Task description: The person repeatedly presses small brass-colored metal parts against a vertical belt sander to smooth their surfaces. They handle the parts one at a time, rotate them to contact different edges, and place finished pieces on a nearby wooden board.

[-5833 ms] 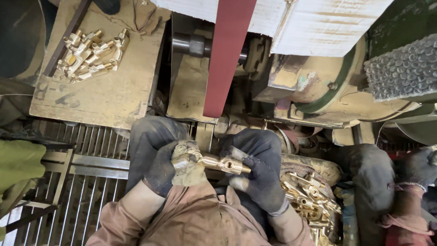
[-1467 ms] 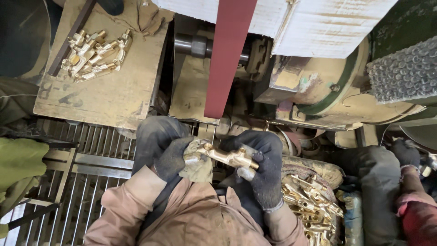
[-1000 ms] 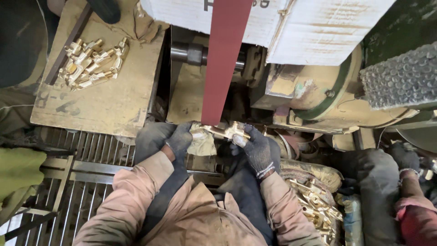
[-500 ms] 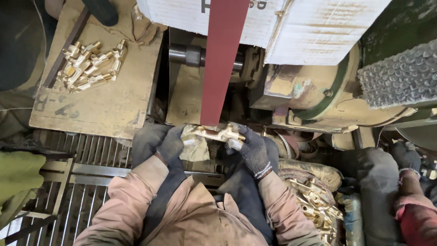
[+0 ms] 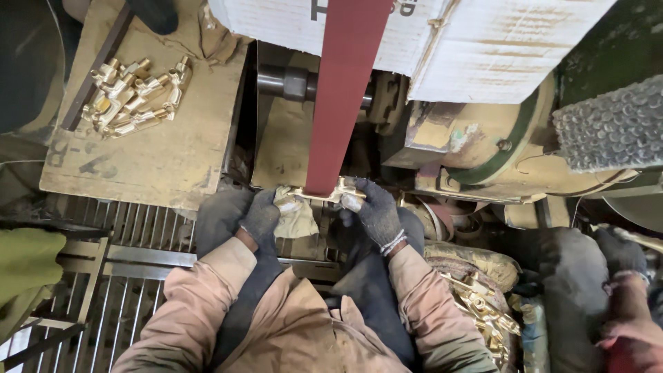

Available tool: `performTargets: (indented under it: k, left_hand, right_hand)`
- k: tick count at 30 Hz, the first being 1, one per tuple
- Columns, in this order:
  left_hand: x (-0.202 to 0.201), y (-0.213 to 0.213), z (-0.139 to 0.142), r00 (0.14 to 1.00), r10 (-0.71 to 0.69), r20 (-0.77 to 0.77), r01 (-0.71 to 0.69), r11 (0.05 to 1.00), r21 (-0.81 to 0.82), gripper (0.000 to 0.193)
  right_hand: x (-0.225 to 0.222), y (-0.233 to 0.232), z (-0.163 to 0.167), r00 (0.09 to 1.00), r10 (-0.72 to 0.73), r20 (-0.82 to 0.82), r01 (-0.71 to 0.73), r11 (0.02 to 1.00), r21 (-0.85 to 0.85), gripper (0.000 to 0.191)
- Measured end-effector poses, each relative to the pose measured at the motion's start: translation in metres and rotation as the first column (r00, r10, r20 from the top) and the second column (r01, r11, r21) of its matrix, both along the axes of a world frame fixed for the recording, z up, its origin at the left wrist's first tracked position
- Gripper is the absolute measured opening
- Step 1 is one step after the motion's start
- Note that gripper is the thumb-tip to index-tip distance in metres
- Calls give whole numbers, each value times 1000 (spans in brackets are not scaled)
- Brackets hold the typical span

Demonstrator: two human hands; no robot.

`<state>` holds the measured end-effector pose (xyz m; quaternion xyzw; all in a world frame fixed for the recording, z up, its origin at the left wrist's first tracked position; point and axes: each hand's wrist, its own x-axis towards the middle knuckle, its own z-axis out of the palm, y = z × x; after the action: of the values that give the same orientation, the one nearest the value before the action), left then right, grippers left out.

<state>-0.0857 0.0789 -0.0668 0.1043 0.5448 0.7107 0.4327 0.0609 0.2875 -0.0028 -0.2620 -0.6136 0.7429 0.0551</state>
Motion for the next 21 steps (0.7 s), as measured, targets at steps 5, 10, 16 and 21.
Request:
performTargets:
  k: [5,10,16,21]
  left_hand:
    - [1,6,-3,987,80,142,-75,996,-37,20]
    - [-1,10,-9,973,109,205,-98,993,-60,17]
    - [-3,3,-9,988,62,140,-45,992,-120,16]
    - [5,-18,5,996,-18,-82,19,1000,12,32]
  right_hand:
    - [-4,-2,-3,998,-31,55,32,999,-1,28]
    - [-12,-1,-4,990,-37,137,42,998,-39,32]
    - [-12,-6,3,980,-47,195,78,985,-151,34]
    - [26,-32,25,992,21,127,9,973,-230,33]
